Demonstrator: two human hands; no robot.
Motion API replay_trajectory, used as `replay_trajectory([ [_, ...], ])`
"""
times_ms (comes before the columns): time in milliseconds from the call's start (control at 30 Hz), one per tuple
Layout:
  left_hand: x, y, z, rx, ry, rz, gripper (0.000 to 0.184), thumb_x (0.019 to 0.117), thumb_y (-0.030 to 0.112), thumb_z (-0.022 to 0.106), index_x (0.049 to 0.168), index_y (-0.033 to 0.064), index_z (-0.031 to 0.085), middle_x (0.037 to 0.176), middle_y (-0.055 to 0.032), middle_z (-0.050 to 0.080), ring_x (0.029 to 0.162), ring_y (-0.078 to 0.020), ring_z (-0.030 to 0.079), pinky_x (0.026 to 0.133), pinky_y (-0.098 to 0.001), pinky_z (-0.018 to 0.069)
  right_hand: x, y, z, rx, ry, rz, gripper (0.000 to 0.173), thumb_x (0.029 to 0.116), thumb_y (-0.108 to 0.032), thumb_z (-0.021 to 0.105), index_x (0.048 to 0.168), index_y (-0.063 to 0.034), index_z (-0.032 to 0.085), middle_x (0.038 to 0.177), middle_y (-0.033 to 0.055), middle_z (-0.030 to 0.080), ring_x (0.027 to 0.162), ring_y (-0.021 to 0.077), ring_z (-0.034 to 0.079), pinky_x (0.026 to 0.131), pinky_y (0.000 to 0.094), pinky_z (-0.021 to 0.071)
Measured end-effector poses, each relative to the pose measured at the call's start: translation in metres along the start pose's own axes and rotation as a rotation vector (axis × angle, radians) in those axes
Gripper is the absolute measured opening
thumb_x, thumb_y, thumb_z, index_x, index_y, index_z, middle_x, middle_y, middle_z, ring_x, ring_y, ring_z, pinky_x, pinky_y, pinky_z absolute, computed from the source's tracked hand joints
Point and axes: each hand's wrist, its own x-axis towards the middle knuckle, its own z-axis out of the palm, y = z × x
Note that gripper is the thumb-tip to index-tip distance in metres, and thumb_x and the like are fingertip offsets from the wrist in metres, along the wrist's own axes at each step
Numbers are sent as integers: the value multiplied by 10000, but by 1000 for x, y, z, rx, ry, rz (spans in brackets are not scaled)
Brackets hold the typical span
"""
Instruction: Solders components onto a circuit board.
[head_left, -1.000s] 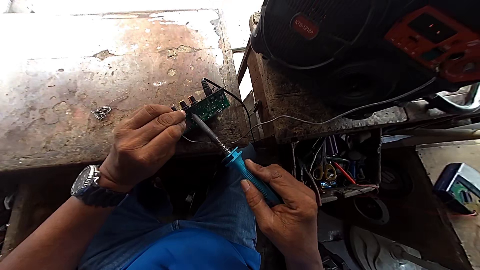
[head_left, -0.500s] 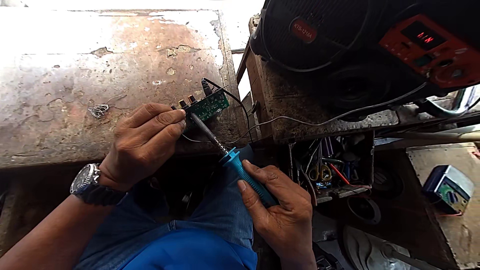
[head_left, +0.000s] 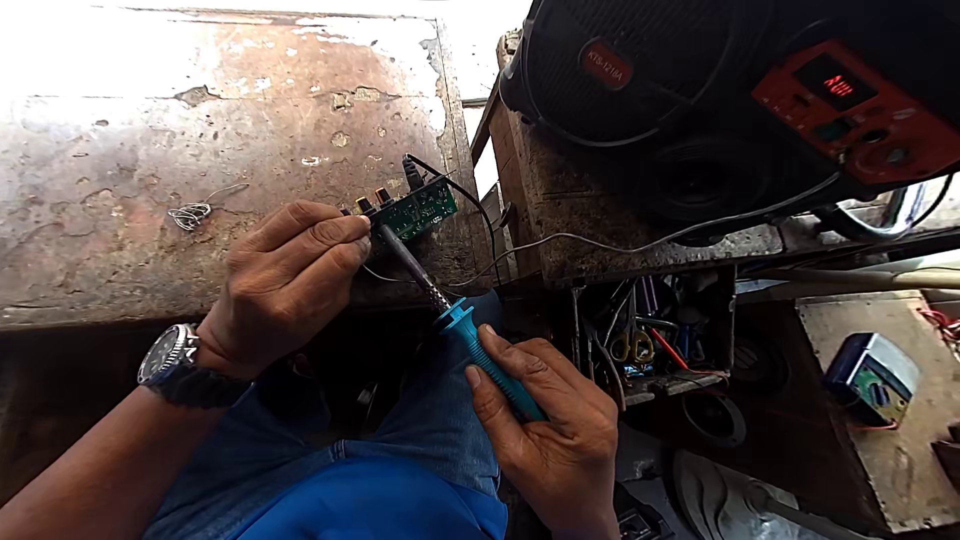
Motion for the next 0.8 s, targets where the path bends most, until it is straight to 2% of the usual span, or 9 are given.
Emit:
replay_trajectory([
  [600,1,1,1,12,-1,-5,91,909,-66,648,957,-63,725,1065,-211,730,1070,-333,684,932,-405,554,-2,2,3,32,10,16,251,899,-106,741,1100,41,773,896,62,706,803,46,653,687,155,559],
  [800,0,1,0,8,0,-8,99,905,-72,648,963,-60,728,1070,-206,730,1079,-327,680,939,-398,551,-4,2,-2,57,62,18,254,885,-84,744,1091,63,764,911,78,715,808,54,663,710,162,577],
])
